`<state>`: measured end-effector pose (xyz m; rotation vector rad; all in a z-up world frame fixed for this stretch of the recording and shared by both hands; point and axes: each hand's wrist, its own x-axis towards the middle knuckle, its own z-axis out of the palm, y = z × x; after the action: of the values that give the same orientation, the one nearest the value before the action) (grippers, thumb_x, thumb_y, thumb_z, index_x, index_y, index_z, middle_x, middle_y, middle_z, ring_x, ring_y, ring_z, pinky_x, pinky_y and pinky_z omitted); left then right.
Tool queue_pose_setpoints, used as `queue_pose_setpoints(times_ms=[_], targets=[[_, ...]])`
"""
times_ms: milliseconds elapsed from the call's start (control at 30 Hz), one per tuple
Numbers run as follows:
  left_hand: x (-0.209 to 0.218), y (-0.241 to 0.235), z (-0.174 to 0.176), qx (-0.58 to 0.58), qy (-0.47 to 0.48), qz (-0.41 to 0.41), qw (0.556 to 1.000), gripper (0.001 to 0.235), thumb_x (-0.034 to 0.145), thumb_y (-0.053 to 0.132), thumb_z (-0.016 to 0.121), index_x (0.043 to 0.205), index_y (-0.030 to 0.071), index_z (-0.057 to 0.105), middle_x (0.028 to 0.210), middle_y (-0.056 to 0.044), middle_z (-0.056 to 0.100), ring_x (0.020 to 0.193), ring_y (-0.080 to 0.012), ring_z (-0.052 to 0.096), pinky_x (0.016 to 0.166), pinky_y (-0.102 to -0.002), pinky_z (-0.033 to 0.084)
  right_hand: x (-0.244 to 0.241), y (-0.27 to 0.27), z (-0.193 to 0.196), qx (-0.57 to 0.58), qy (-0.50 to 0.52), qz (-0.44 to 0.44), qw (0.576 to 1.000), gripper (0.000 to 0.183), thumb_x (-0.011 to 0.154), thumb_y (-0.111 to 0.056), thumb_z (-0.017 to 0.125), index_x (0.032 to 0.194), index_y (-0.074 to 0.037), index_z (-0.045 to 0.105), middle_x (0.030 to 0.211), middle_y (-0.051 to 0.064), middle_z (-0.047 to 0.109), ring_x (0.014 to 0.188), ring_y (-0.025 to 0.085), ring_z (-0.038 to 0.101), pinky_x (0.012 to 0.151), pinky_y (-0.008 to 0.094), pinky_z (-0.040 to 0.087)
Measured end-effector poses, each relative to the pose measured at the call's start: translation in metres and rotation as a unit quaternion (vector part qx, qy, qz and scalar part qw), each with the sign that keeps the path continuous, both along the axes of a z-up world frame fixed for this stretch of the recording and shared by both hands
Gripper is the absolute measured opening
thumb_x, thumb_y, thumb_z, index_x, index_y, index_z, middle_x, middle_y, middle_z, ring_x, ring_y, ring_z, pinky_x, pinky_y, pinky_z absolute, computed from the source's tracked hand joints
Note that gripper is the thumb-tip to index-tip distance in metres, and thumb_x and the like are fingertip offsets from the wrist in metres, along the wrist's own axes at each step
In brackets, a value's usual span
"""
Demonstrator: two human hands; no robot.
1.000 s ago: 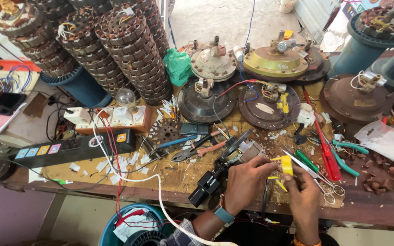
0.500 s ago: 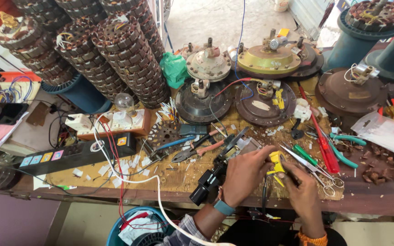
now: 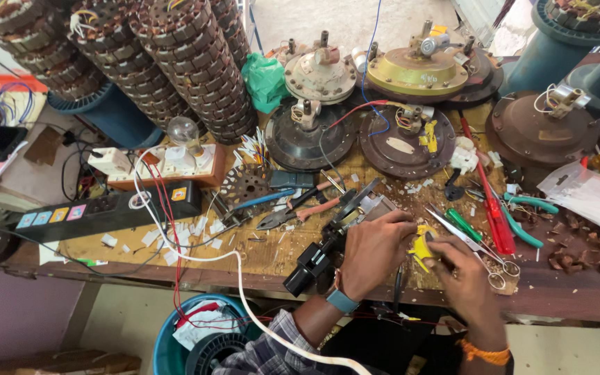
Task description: The person works at a cluttered workbench, using scissors to cut yellow electrical tape and wrapping it around wires connected to a motor assembly. They repeatedly cut and apply tape to different wire sections, handling the motor and wires throughout the process.
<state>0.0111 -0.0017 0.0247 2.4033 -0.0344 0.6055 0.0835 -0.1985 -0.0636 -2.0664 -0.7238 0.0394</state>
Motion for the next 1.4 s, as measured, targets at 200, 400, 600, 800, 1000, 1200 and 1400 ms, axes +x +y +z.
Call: queue_pose_setpoints(times_ms=[200,400,600,800,1000,1200,1400], targets=[[0.001,-0.001,-0.008,0.042,-0.051,-0.043,0.997,0.014,0.088,0.014,0.071,0.101,0.011,0.077,0.117,0.000,0.074,0.079,-0.0259,0.073,0.064,-0.038,0.055,-0.019,0.010,0.020,0.093,-0.023,-0.149,0.984,0.025,0.106,-0.022,0.060,0.115,-0.006,0.076,0.122,0.008,0.070,0.080,0.016,0.057,0.069,0.030,0.046],[0.001,0.004,-0.006,0.062,-0.046,-0.063,0.995,0.012,0.086,0.014,0.072,0.096,0.010,0.073,0.113,0.000,0.073,0.077,-0.0263,0.072,0.064,-0.039,0.054,-0.003,0.020,0.045,0.053,-0.060,-0.070,0.994,0.021,0.088,-0.014,0.075,0.107,-0.006,0.077,0.105,0.005,0.076,0.085,0.015,0.071,0.073,0.030,0.056],[0.004,0.002,-0.006,0.052,-0.026,-0.065,0.996,0.011,0.094,0.018,0.070,0.101,0.010,0.073,0.106,-0.001,0.073,0.077,-0.0273,0.072,0.062,-0.039,0.053,0.005,0.022,0.041,0.007,-0.134,-0.053,0.989,0.017,0.089,-0.005,0.075,0.106,-0.003,0.071,0.103,0.009,0.074,0.088,0.019,0.071,0.075,0.033,0.055],[0.011,0.015,0.004,-0.111,-0.006,-0.072,0.991,0.021,0.097,0.016,0.065,0.114,0.013,0.076,0.099,-0.008,0.075,0.087,-0.0279,0.074,0.074,-0.039,0.059,0.008,0.024,0.044,0.037,-0.117,-0.029,0.992,0.018,0.089,0.005,0.069,0.105,-0.002,0.070,0.102,0.010,0.071,0.081,0.018,0.070,0.070,0.032,0.055],[0.021,0.006,0.015,-0.063,0.089,-0.022,0.994,0.023,0.086,0.032,0.075,0.102,0.016,0.080,0.088,-0.009,0.076,0.082,-0.0294,0.073,0.069,-0.042,0.057,0.011,0.026,0.050,0.044,-0.136,-0.039,0.989,0.015,0.089,0.001,0.072,0.104,-0.001,0.070,0.100,0.009,0.071,0.082,0.017,0.070,0.070,0.031,0.055],[0.017,0.002,0.003,0.004,-0.026,-0.034,0.999,0.022,0.085,0.025,0.073,0.105,0.018,0.078,0.096,-0.004,0.075,0.085,-0.0262,0.073,0.070,-0.039,0.056,0.015,0.021,0.044,0.003,-0.061,-0.064,0.996,0.012,0.095,-0.008,0.070,0.105,0.000,0.070,0.092,0.008,0.071,0.073,0.016,0.066,0.063,0.030,0.050],[0.013,-0.002,-0.004,0.032,-0.031,-0.038,0.998,0.016,0.093,0.024,0.070,0.104,0.013,0.068,0.091,-0.006,0.069,0.073,-0.0292,0.070,0.059,-0.042,0.051,0.013,0.028,0.045,0.021,0.038,-0.126,0.991,0.021,0.100,-0.018,0.069,0.111,-0.001,0.073,0.082,0.009,0.071,0.072,0.012,0.060,0.063,0.030,0.048]])
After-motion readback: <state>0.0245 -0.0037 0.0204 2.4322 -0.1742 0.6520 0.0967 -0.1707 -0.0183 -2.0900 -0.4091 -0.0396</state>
